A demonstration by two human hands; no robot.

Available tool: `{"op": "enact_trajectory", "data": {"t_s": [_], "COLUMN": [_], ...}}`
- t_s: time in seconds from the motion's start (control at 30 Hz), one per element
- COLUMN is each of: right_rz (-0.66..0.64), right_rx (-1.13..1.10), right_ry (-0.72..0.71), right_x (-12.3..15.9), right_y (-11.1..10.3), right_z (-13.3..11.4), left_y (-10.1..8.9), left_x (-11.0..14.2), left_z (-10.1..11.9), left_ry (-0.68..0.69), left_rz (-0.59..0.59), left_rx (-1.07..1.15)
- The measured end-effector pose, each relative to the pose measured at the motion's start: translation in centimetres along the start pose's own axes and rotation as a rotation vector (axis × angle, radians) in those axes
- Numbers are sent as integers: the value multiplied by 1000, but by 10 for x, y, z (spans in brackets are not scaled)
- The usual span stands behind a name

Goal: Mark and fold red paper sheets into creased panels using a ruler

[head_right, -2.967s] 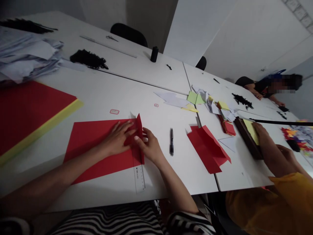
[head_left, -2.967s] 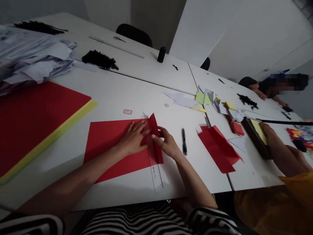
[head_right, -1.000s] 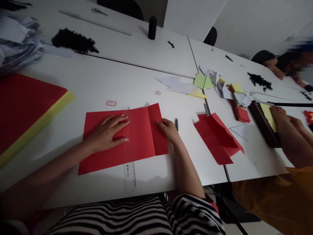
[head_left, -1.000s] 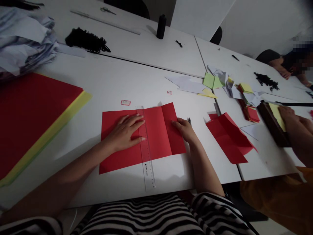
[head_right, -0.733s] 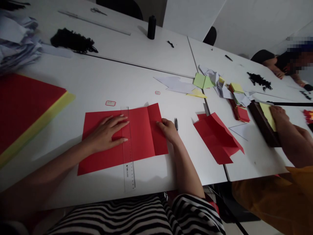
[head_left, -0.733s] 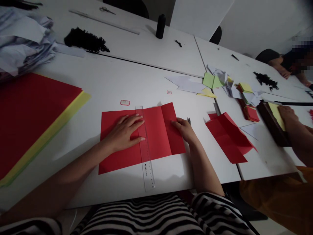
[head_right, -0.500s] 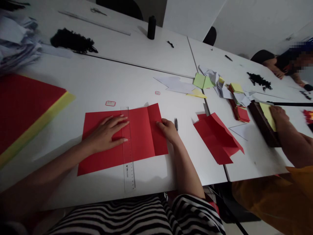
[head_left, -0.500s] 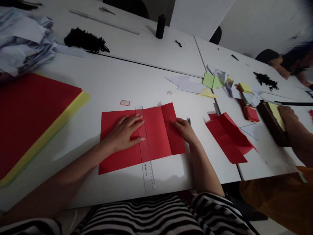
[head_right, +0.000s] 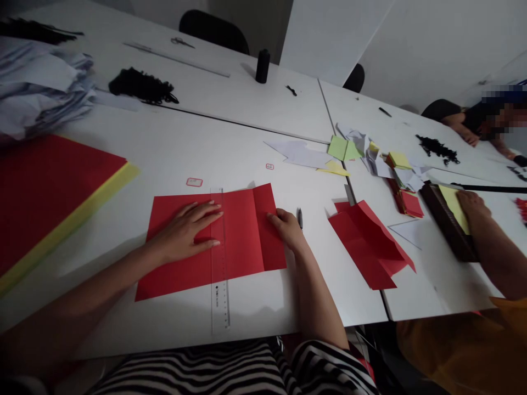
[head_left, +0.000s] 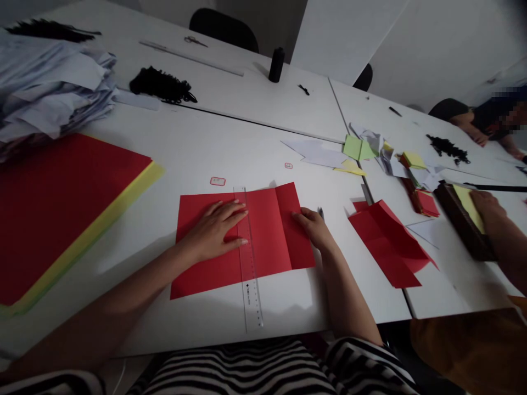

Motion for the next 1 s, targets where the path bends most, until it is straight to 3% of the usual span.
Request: {"op": "enact_trajectory", "data": {"t_s": [1.0], "right_rz": [4], "right_rx": [-9], "right_ry": [-9], "right_x": [-1], "right_y": [-2], "right_z": [3], "left_y": [3], "left_x": [-1], "left_z": [-1], "left_ry": [5], "left_rz": [-48], "left_rx": [-3]}}
Point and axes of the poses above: each hand's wrist, its own x-axis away from the middle knuckle, its own y-axis out of the palm, z = x × y, the point moved 9 cm from there along -x, towards the middle knuckle, and after that the axes turned 1 degree about x, right-handed, at the moved point
